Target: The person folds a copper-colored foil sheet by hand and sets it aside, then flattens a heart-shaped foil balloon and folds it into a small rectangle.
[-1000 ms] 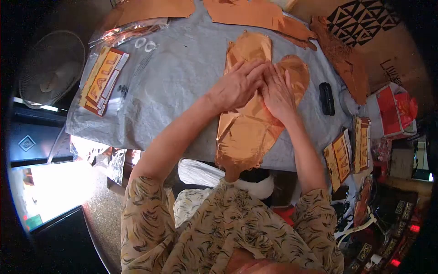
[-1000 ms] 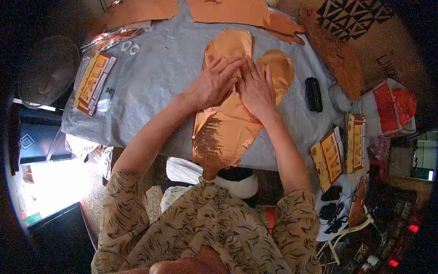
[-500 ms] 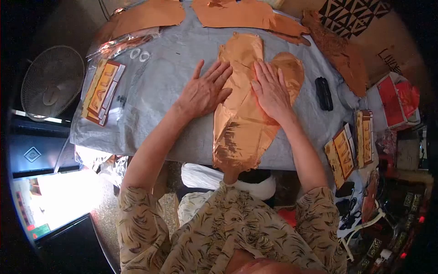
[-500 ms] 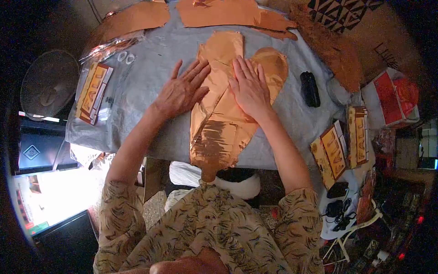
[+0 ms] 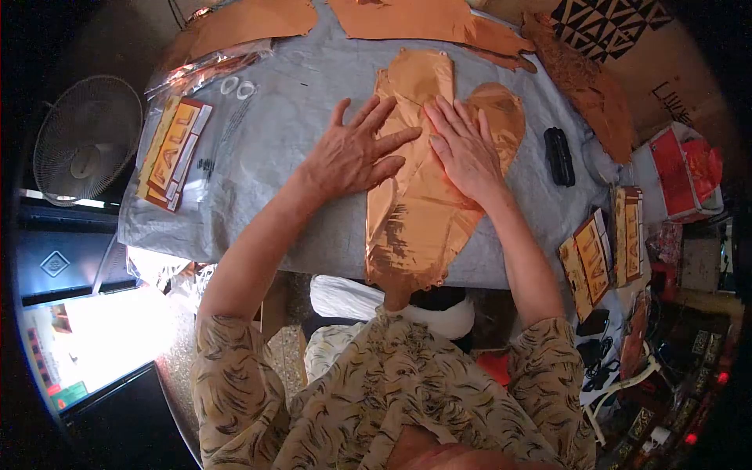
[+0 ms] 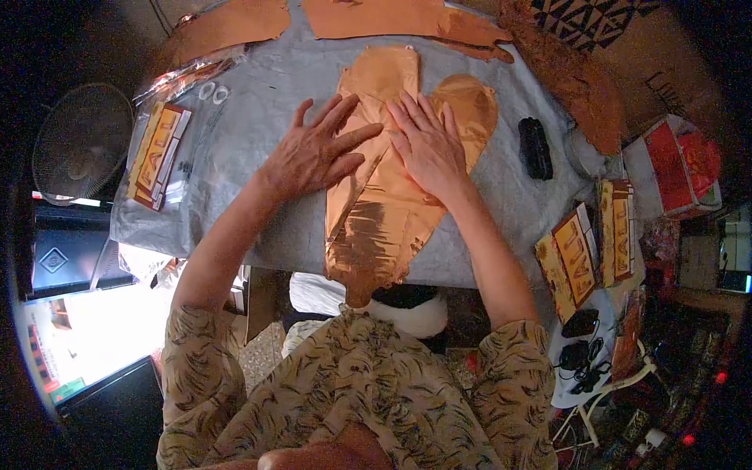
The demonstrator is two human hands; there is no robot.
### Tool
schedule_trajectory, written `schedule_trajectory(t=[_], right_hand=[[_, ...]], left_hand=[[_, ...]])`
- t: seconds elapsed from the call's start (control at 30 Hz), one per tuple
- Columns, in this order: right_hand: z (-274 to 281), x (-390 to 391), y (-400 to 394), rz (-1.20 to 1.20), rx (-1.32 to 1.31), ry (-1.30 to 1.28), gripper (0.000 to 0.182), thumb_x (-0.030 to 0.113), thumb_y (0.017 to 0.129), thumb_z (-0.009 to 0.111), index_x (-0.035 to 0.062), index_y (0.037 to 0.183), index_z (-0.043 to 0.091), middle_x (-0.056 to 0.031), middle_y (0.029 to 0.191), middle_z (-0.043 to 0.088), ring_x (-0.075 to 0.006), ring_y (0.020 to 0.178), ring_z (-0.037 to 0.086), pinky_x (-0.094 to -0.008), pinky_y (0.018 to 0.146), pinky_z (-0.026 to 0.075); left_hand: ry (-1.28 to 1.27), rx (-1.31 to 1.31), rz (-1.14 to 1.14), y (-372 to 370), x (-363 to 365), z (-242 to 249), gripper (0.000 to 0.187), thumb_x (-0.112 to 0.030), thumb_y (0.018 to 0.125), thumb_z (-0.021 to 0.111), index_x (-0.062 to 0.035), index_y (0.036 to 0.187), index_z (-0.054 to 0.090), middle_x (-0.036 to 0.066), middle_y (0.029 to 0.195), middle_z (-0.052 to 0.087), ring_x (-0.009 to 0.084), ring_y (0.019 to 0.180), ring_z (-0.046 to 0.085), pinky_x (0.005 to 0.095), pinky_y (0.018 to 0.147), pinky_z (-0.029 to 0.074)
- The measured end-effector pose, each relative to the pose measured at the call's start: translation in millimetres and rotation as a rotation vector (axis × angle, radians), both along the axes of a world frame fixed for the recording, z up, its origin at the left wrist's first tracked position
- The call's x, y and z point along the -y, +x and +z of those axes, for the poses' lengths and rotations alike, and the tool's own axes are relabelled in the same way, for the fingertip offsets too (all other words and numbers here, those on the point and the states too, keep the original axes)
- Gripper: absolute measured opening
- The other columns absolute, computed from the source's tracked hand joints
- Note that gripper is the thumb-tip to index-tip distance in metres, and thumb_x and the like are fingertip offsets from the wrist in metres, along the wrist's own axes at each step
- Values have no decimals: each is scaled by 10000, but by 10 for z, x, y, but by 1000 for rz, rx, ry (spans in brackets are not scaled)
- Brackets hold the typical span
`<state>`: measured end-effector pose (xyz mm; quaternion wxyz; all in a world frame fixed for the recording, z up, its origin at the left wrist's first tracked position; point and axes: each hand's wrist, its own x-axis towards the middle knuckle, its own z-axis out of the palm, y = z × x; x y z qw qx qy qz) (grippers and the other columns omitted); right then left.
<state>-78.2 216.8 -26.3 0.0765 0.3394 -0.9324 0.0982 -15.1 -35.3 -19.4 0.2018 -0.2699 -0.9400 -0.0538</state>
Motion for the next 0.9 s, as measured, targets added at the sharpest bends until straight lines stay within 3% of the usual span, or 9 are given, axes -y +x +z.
schedule_trajectory(t=[0.4, 0.5, 0.57, 0.6, 0.67, 0.9], right_hand=[[-13, -3, 3, 23, -26, -16, 547, 417, 1124, 331, 208, 1627, 371, -71, 1697, 322, -274, 1581, 246, -527, 1284, 105], [3, 5, -3, 26, -9, -39, 538, 403, 1120, 345, 202, 1617, 390, -77, 1692, 331, -273, 1577, 256, -531, 1283, 111], [0, 11, 9, 16, -10, -31, 532, 383, 1114, 368, 202, 1613, 396, -78, 1689, 336, -276, 1576, 259, -526, 1284, 109], [-26, 8, 25, 13, 2, -30, 532, 383, 1114, 368, 202, 1613, 396, -78, 1689, 336, -276, 1576, 259, -526, 1284, 109], [-36, 11, 0, 20, -18, -45, 535, 371, 1108, 388, 204, 1616, 390, -76, 1686, 342, -269, 1576, 259, -514, 1289, 105], [-56, -1, -6, 22, -17, -65, 539, 389, 1111, 383, 200, 1616, 390, -76, 1694, 329, -256, 1579, 251, -495, 1295, 104]], left_hand=[[-75, 73, 10, 23, -18, 50, 516, -437, 1050, 477, -329, 1555, 476, 186, 1618, 393, 369, 1485, 384, 650, 1129, 303], [-67, 103, 8, 0, -1, 39, 552, -505, 1043, 488, -327, 1565, 465, 185, 1652, 354, 385, 1513, 349, 661, 1144, 282], [-17, 58, -22, 40, 4, 22, 661, -671, 988, 497, -323, 1550, 485, 173, 1630, 396, 404, 1507, 349, 679, 1156, 256], [-16, 71, -25, 86, -5, 15, 661, -671, 988, 497, -323, 1550, 485, 173, 1630, 396, 404, 1507, 349, 679, 1156, 256], [-31, 41, -12, 134, -15, 48, 770, -715, 973, 473, -242, 1581, 447, 139, 1658, 376, 356, 1543, 319, 675, 1204, 177], [-97, 162, -33, 772, -118, 58, 789, -641, 1016, 462, -132, 1613, 377, 84, 1687, 345, 224, 1562, 309, 616, 1265, 44]])
